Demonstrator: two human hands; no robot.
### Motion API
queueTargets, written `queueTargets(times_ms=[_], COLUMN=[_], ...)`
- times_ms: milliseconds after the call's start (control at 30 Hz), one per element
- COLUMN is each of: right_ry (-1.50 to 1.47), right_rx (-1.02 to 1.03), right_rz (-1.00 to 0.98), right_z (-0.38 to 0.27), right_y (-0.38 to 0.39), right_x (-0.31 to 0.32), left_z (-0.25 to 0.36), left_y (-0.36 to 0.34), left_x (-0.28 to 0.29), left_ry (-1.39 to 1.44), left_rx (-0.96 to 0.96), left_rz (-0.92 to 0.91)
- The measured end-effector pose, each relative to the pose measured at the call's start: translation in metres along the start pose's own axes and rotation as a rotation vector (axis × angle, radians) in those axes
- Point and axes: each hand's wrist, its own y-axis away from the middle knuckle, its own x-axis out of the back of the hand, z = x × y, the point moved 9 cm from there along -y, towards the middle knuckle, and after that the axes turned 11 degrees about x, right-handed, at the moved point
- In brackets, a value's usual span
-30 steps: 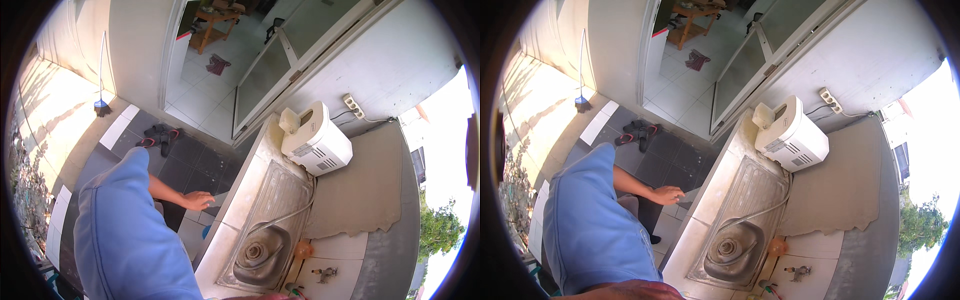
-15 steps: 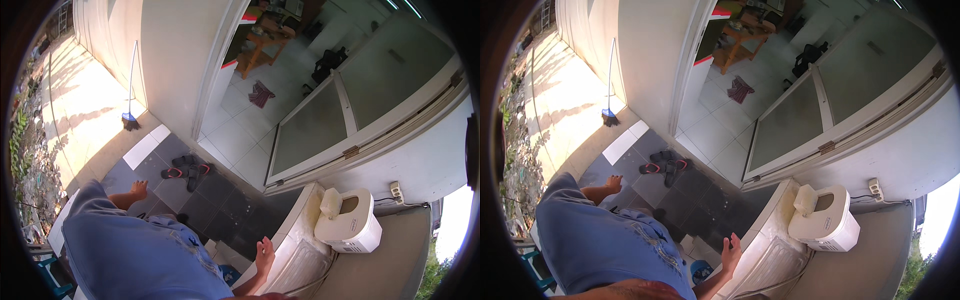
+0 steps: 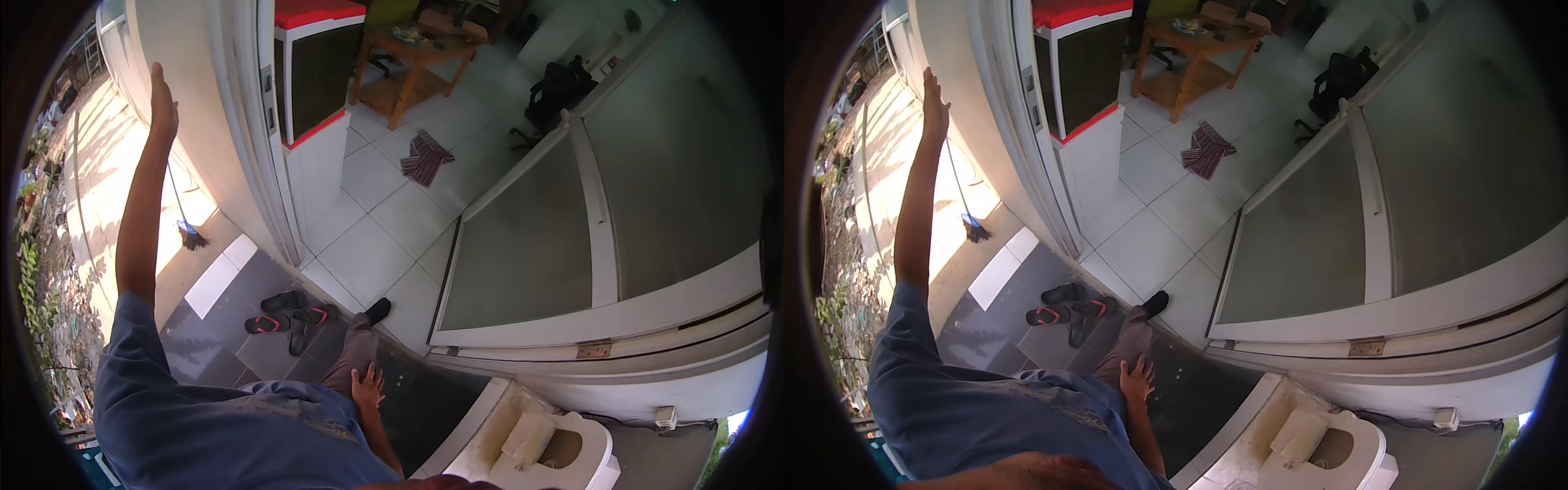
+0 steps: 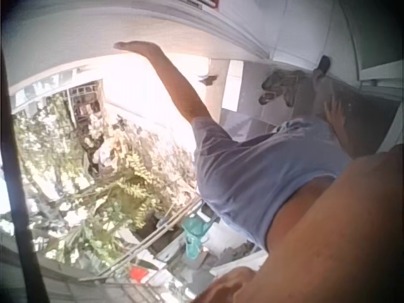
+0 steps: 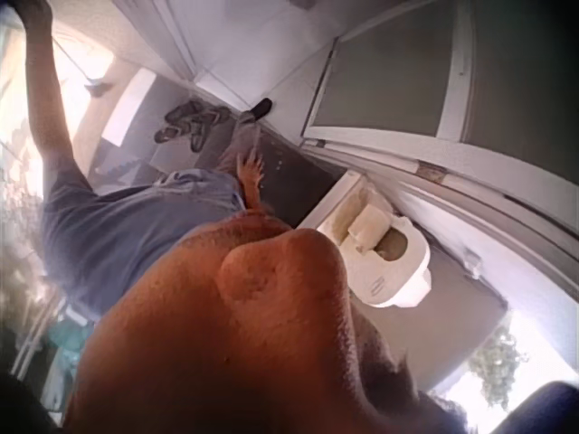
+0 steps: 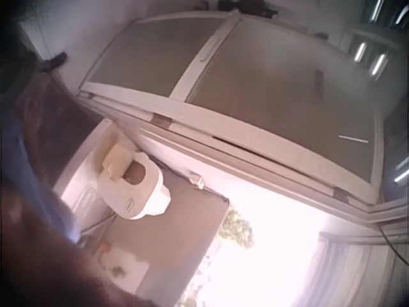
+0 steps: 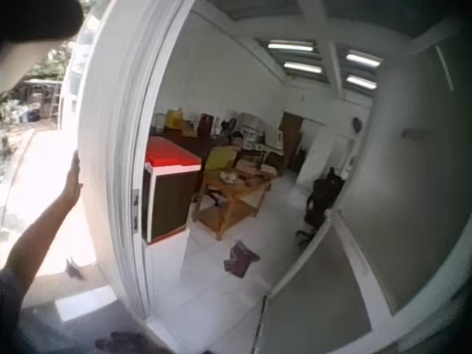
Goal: The person trims a yellow dental model using a small tool, washes a spatula in a sink, walks to an adjacent room to retrieve an instrument from a desk, and continues scraping and cleaning the base of the dental model at the workbench.
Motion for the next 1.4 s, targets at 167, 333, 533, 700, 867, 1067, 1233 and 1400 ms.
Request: queueTargets(times_ms=[167, 333, 533, 700, 867, 1067, 1233, 1400], right_ry=[-0.073, 0.229, 0.095, -0.374, -0.493, -0.175, 0.044, 0.067], right_rx=[-0.035, 0.107, 0.396, -0.066, -0.067, 0.104, 0.291, 0.326], right_rz=[-0.213, -0.245, -0.452, -0.282, -0.210, -0.316, -0.301, -0.210], right_z=[0.111, 0.258, 0.220, 0.162, 0.073, 0.042, -0.023, -0.064], right_y=[-0.162, -0.198, -0.294, -0.399, -0.491, -0.588, -0.653, -0.740], right_x=[0.031, 0.009, 0.086, 0.177, 0.243, 0.267, 0.314, 0.356], left_z=[0.032, -0.019, -0.125, -0.205, -0.284, -0.392, -0.449, -0.501], left_y=[-0.136, -0.076, 0.010, 0.075, 0.128, 0.164, 0.132, 0.075], left_x=[0.006, -0.059, -0.076, -0.105, -0.121, -0.181, -0.272, -0.398], left_ry=[0.075, 0.015, -0.077, -0.158, -0.279, -0.409, -0.573, -0.683], left_rx=[-0.024, 0.132, 0.348, 0.526, 0.720, 1.035, 1.230, 1.271], left_rz=[0.195, 0.401, 0.499, 0.502, 0.486, 0.377, 0.111, -0.266])
